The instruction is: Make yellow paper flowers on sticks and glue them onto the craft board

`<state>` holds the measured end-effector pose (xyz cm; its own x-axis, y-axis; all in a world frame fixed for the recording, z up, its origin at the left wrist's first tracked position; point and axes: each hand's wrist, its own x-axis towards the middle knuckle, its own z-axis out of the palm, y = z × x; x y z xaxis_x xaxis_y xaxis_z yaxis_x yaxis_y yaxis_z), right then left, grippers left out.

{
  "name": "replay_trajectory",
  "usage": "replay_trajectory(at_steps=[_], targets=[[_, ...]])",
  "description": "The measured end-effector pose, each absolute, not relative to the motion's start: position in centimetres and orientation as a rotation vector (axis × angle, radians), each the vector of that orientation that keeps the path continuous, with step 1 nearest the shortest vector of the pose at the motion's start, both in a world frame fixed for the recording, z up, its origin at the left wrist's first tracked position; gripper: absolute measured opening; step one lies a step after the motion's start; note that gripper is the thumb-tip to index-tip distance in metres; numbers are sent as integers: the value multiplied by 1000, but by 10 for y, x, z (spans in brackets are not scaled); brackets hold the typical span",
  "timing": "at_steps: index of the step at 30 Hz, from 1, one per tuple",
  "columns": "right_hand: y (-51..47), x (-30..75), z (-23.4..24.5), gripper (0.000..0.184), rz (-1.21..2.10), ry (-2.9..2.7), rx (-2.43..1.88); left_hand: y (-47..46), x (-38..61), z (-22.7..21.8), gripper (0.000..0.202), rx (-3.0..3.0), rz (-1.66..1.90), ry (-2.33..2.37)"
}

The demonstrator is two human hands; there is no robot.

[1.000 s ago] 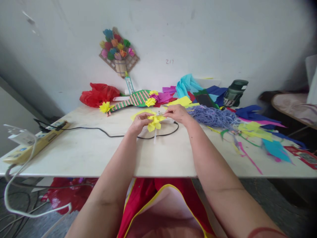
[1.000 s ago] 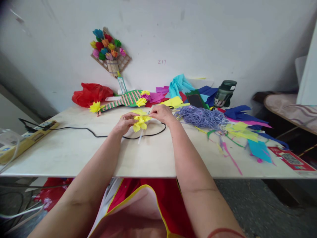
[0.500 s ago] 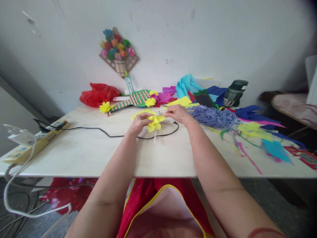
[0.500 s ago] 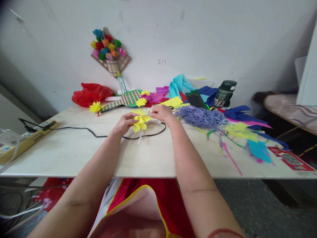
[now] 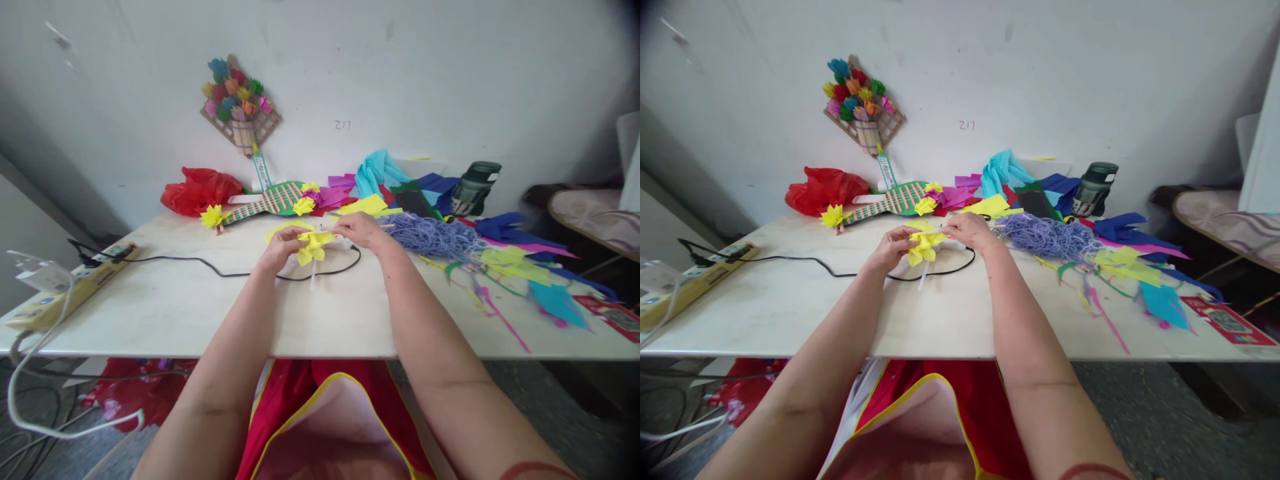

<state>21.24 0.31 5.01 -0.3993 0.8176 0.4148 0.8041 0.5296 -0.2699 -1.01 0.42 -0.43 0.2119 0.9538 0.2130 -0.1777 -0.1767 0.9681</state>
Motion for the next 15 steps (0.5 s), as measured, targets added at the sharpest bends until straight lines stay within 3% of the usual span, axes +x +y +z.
replay_trajectory(at_steps=[15], targets=[[2,211,51,14,75,-2194,-1268,4,-10,-4,39,1338,1248,844]])
